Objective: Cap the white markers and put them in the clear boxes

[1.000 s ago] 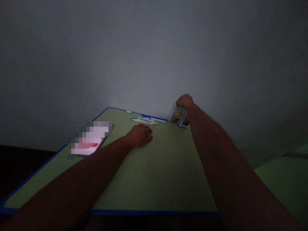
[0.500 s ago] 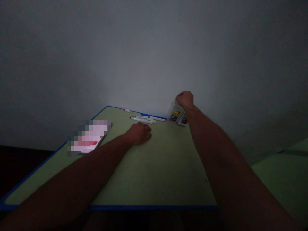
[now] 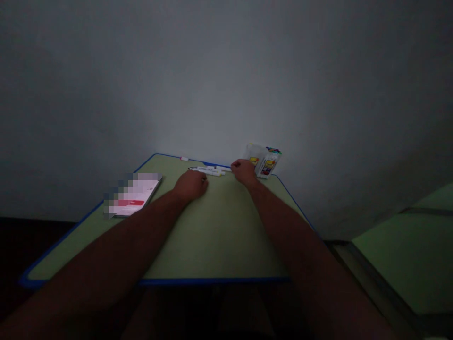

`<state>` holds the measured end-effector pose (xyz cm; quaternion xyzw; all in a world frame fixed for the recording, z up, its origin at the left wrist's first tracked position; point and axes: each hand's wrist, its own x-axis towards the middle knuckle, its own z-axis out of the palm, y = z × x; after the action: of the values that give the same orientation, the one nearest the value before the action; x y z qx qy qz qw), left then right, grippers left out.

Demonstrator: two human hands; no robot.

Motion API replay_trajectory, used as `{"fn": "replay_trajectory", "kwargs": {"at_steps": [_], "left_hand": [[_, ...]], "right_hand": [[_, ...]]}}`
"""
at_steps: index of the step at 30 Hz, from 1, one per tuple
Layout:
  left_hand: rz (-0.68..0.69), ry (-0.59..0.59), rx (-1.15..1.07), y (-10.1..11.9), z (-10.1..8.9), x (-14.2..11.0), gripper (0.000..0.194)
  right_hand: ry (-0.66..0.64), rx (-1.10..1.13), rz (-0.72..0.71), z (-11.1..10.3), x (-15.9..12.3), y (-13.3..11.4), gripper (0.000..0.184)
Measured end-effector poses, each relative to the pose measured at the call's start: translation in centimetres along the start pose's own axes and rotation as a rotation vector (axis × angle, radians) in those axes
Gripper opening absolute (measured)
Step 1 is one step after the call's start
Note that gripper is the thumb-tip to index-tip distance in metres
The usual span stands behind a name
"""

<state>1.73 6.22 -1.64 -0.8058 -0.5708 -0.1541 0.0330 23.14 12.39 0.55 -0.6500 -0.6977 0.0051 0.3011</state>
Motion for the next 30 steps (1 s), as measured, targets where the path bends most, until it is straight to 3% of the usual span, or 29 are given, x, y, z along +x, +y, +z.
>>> {"fn": "replay_trajectory", "kwargs": {"at_steps": [4,13,19,30], "left_hand": [[-0.082,-0.026,0.032,-0.3,-0.3,-0.2,0.033],[-0.001,-0.07,0.105,0.1,-0.4,-0.5,0.037],[0.017,-0.141,0.1,0.1,-0.5,-0.5,0.039],[0.024,-0.156,0.104,0.1,-0.3,-0.5,0.04]], "right_hand": [[-0.132,-0.028,-0.145,1.8,-1.1,-1.3,0.026],[-0.303,-0.203,-0.338,3.4,-1.8,-4.6,0.041],[-0.266,-0.214,-0.315,3.7,-1.6,-4.5,0.033],[-0.276,-0.219,-0.275,2.6,-3.0,-3.0,0.029]]}}
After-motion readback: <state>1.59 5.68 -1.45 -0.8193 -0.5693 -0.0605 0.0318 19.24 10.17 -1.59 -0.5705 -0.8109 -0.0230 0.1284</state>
